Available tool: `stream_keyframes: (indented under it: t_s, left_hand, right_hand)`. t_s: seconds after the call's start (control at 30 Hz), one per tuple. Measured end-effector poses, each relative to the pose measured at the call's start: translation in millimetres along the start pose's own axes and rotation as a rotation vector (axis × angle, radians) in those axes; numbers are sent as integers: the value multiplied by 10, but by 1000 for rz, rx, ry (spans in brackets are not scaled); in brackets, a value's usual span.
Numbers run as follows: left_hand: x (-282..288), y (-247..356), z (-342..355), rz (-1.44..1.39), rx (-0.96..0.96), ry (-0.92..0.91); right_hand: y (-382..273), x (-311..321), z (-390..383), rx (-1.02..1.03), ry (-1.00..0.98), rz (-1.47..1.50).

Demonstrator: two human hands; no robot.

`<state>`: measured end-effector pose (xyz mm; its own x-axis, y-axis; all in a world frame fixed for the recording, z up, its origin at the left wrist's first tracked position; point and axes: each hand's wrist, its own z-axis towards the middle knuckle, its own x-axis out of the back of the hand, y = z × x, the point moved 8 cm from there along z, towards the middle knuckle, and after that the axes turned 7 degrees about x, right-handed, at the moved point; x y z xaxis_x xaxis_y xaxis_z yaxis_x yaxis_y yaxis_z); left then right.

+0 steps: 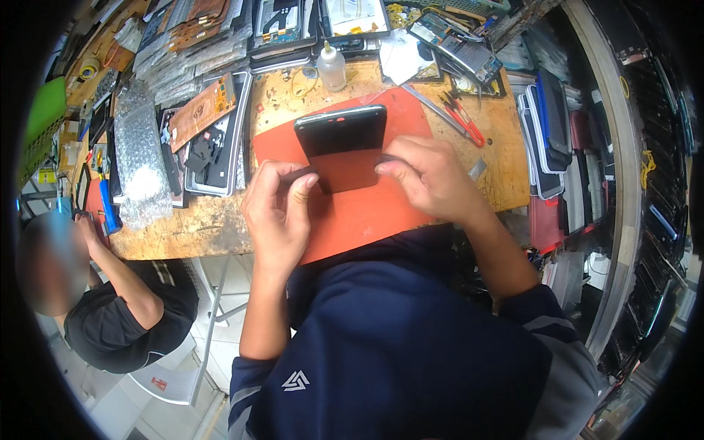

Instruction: The person disassembles a smartphone, removes the back cover and battery, and uses a screwdriver and adhesive to work on internal components. They then reassemble the phone by placing the battery back and closing the back cover.

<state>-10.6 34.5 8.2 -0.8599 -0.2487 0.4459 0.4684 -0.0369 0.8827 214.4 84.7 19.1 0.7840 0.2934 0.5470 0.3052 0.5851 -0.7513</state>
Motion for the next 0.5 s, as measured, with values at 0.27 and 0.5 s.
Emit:
stream_keyframes:
  t_s: [0.27, 0.5]
  left_hand:
    - [-102, 4, -75, -284, 163, -4]
    - [-327, -39, 43, -341, 88, -21]
  right_hand:
    - [-118, 61, -47, -14, 122, -10]
    - [-74, 151, -207, -80, 212, -28]
